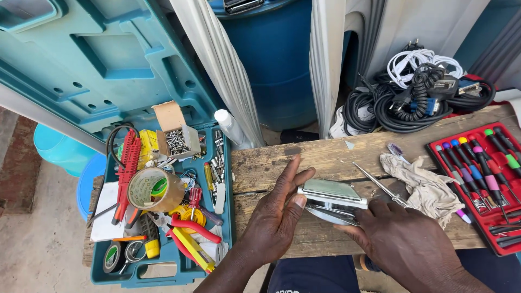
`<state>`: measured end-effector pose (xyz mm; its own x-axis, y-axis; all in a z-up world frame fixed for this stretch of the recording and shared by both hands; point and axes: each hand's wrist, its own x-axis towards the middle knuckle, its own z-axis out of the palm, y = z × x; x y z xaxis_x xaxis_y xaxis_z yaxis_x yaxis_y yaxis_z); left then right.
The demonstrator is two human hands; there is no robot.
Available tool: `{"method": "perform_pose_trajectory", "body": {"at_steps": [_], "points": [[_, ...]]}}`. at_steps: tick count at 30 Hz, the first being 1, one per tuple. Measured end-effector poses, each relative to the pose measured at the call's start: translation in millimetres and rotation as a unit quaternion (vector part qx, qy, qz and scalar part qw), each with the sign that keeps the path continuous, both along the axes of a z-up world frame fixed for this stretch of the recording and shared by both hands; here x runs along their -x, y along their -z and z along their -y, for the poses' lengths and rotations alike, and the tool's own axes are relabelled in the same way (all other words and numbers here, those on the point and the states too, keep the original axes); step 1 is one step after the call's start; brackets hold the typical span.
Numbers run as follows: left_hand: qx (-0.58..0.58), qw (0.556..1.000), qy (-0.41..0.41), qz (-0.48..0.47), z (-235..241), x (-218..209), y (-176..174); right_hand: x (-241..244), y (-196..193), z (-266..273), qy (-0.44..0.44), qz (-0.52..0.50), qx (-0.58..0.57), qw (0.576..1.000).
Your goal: Disassembling a computer hard drive using a screwdriver and prying tools
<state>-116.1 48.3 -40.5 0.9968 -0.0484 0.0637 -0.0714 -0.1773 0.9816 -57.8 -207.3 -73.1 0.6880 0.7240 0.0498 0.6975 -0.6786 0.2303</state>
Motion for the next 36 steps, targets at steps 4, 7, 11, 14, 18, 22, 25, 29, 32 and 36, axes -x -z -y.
{"method": "perform_pose_trajectory", "body": {"at_steps": [4, 7, 11, 14, 18, 22, 25, 29, 32, 36], "points": [[0.056, 0.998, -0.012, 0.002, 5.2, 4.4, 13.1, -0.7, -2.6, 1.0, 0.007, -0.011, 0.012, 1.000], [0.135, 0.990, -0.019, 0.016, 10.9, 9.0, 17.7, 1.4, -1.5, 5.5, 0.022, -0.021, 0.009, 1.000], [0.060, 0.991, -0.078, -0.095, 18.5, 18.4, -2.4, 18.4, 24.6, 27.9, 0.031, -0.032, -0.040, 0.998], [-0.026, 0.982, -0.087, -0.166, 25.0, 34.6, -4.0, 46.8, 68.2, 52.0, 0.054, -0.005, -0.066, 0.996], [-0.083, 0.972, -0.046, -0.217, 32.3, 62.9, 30.8, 79.1, 130.7, 81.5, 0.096, -0.042, -0.044, 0.993], [-0.051, 0.983, -0.027, -0.174, 40.5, 72.9, 45.5, 88.1, 139.3, 84.0, 0.093, -0.035, -0.086, 0.991], [-0.079, 0.980, -0.029, -0.178, 42.4, 74.1, 43.8, 88.5, 151.1, 88.5, 0.104, -0.061, -0.063, 0.991], [-0.113, 0.984, -0.030, -0.136, 42.7, 74.2, 54.0, 88.4, 167.5, 94.5, 0.090, -0.023, -0.080, 0.992], [-0.110, 0.987, -0.027, -0.117, 42.8, 76.9, 59.4, 90.5, 166.5, 94.6, 0.101, -0.033, -0.070, 0.992], [-0.118, 0.981, -0.028, -0.149, 43.2, 75.4, 53.5, 89.1, 152.7, 86.5, 0.104, -0.040, -0.063, 0.992]]}}
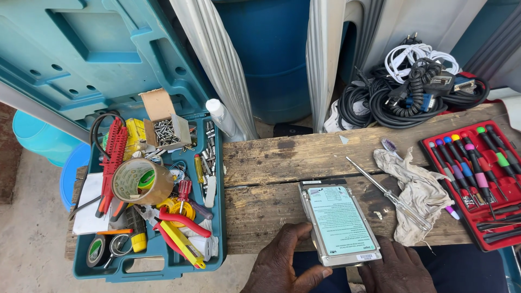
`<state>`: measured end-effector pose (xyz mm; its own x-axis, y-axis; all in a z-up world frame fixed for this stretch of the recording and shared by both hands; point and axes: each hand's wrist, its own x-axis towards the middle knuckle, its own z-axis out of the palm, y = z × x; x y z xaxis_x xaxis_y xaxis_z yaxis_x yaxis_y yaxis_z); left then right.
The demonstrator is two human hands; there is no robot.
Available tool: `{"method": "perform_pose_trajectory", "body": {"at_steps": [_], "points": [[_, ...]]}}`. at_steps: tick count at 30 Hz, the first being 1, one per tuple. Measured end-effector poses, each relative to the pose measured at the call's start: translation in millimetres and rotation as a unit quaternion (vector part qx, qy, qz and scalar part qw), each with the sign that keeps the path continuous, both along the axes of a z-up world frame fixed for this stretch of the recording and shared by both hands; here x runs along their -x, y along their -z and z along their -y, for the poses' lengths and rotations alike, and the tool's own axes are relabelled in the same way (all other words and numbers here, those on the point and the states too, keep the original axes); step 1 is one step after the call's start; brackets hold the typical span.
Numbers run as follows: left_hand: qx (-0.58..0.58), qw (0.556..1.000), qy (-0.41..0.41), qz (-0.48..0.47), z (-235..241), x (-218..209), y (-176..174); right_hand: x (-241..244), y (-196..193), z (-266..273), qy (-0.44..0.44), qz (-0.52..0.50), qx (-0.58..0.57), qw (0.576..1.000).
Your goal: Disassembling a computer hard drive using a screwdriver and prying tools
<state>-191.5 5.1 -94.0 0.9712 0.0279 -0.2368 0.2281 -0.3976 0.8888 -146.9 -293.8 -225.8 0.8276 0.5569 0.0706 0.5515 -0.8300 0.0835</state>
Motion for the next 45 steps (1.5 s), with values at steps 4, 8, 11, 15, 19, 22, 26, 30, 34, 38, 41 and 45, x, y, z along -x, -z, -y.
{"method": "perform_pose_trajectory", "body": {"at_steps": [4, 8, 11, 15, 19, 22, 26, 30, 34, 38, 41, 45], "points": [[-0.008, 1.000, -0.001, -0.004, -1.1, 0.4, -1.3, -2.1, -6.5, -3.9, 0.010, -0.020, 0.016, 1.000], [0.022, 0.999, -0.012, -0.040, -2.3, 1.3, -7.2, -1.7, -28.0, -17.2, -0.002, -0.054, 0.045, 0.998], [0.050, 0.997, -0.025, -0.060, -1.1, 4.3, -4.1, 1.7, -44.0, -29.7, -0.020, -0.046, 0.063, 0.997], [0.134, 0.985, -0.048, -0.101, 3.8, 5.1, -8.8, 3.2, -45.6, -36.2, -0.044, -0.046, 0.080, 0.995], [0.191, 0.976, -0.077, -0.067, 11.7, 3.2, -2.1, 2.1, -63.8, -47.9, -0.061, -0.015, 0.098, 0.993], [0.175, 0.976, -0.085, -0.100, 9.4, -3.4, -9.8, -5.5, -88.9, -61.6, -0.081, 0.029, 0.087, 0.993], [0.098, 0.987, -0.105, -0.069, 2.8, -9.4, -25.0, -16.9, -114.3, -76.4, -0.093, 0.019, 0.116, 0.989], [0.097, 0.985, -0.139, -0.021, -4.2, -13.0, -26.2, -20.7, -124.3, -82.3, -0.105, 0.004, 0.158, 0.982], [0.066, 0.990, -0.128, 0.005, -8.0, -12.7, -25.3, -21.8, -117.8, -80.0, -0.096, 0.011, 0.139, 0.986], [0.007, 0.993, -0.109, -0.042, -5.4, -23.0, -43.4, -25.0, -120.6, -81.0, -0.094, 0.026, 0.152, 0.984], [0.080, 0.982, -0.106, -0.134, 1.0, -27.5, -45.6, -23.9, -114.1, -80.6, -0.092, 0.029, 0.152, 0.984], [0.227, 0.960, -0.128, -0.098, 2.7, -25.4, -27.6, -23.7, -113.3, -78.7, -0.122, -0.035, 0.155, 0.980]]}}
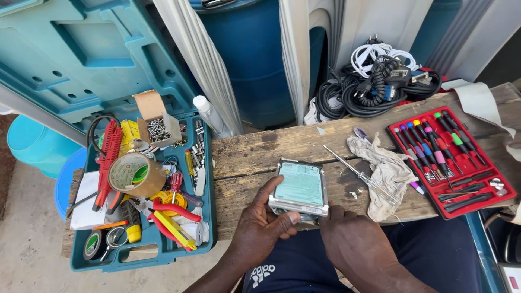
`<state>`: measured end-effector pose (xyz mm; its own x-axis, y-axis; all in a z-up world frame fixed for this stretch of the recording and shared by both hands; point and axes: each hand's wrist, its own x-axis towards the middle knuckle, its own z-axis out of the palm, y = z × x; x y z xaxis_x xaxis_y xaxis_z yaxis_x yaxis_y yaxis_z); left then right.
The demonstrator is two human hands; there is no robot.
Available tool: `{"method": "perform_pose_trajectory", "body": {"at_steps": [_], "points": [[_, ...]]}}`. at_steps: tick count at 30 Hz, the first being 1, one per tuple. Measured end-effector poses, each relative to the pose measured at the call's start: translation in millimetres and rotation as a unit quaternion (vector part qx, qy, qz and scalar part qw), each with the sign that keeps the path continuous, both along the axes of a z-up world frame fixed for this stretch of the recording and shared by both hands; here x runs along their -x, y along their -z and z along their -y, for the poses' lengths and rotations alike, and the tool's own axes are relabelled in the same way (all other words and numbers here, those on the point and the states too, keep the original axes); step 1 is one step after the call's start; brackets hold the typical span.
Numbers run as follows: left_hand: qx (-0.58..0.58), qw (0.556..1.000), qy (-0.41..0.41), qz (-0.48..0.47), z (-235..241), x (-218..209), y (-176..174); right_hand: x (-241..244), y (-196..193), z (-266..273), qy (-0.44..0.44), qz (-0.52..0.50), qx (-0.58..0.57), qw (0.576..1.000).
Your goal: Disassembling a computer hard drive using a screwdriver and prying tools
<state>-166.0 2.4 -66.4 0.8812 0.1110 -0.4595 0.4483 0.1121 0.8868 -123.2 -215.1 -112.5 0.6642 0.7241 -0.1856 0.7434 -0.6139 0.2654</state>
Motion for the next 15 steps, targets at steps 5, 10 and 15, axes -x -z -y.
{"method": "perform_pose_trajectory", "body": {"at_steps": [5, 10, 15], "points": [[0.002, 0.998, -0.039, 0.055, -15.5, 6.5, 25.7, -19.7, -38.0, 5.3, -0.013, -0.063, -0.003, 0.998], [0.093, 0.987, -0.064, 0.115, -34.6, 11.0, 56.0, -42.2, -78.1, 47.8, -0.006, -0.213, 0.042, 0.976], [-0.169, 0.985, 0.003, 0.022, -29.0, 10.7, 37.4, -61.4, -66.4, 92.2, 0.159, -0.274, 0.020, 0.948]]}}
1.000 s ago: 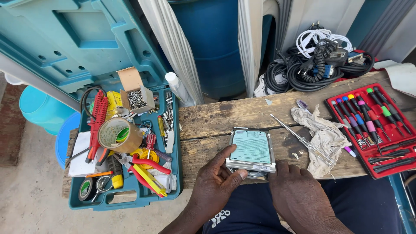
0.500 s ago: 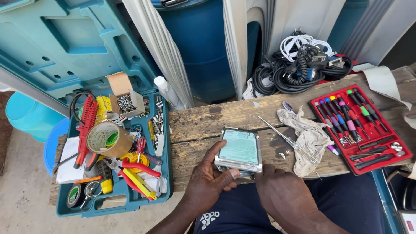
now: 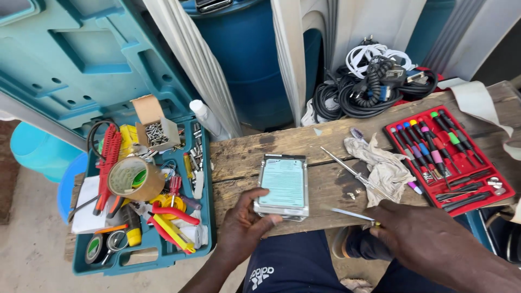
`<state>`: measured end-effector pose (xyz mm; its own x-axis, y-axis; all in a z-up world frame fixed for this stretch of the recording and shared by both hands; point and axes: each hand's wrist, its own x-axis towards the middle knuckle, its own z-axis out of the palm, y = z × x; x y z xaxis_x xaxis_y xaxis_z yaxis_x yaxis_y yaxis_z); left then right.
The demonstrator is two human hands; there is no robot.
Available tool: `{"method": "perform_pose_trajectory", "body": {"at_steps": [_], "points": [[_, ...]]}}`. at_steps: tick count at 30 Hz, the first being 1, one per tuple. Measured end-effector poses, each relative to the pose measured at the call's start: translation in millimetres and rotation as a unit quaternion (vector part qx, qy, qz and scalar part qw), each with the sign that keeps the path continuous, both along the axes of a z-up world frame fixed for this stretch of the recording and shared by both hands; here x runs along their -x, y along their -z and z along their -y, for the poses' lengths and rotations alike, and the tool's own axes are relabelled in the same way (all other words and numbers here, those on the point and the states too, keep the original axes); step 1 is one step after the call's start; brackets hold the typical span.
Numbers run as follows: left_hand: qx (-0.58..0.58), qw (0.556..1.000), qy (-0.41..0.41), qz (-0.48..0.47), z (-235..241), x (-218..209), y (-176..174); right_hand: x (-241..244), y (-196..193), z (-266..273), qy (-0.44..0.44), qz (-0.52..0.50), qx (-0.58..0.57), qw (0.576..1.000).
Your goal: Disassembling a computer hard drive using a screwdriver and prying tools
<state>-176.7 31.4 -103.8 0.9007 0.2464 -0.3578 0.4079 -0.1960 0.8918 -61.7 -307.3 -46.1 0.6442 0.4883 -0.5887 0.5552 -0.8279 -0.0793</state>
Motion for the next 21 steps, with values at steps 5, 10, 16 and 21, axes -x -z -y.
{"method": "perform_pose_trajectory", "body": {"at_steps": [5, 10, 16, 21], "points": [[-0.151, 0.981, 0.103, -0.064, 1.7, 5.7, 2.6, 12.5, 24.2, -16.4, 0.161, 0.022, -0.109, 0.981], [-0.290, 0.924, 0.214, -0.127, -2.6, 2.9, 17.0, 11.9, 32.1, -41.0, 0.220, 0.025, -0.200, 0.955], [-0.442, 0.863, 0.229, 0.088, -11.1, 1.1, 21.7, 8.2, 35.3, -58.2, 0.291, -0.027, -0.229, 0.929], [-0.535, 0.759, 0.307, 0.208, -12.2, -17.2, 16.3, 3.6, 19.0, -76.3, 0.336, -0.037, -0.209, 0.918]]}}
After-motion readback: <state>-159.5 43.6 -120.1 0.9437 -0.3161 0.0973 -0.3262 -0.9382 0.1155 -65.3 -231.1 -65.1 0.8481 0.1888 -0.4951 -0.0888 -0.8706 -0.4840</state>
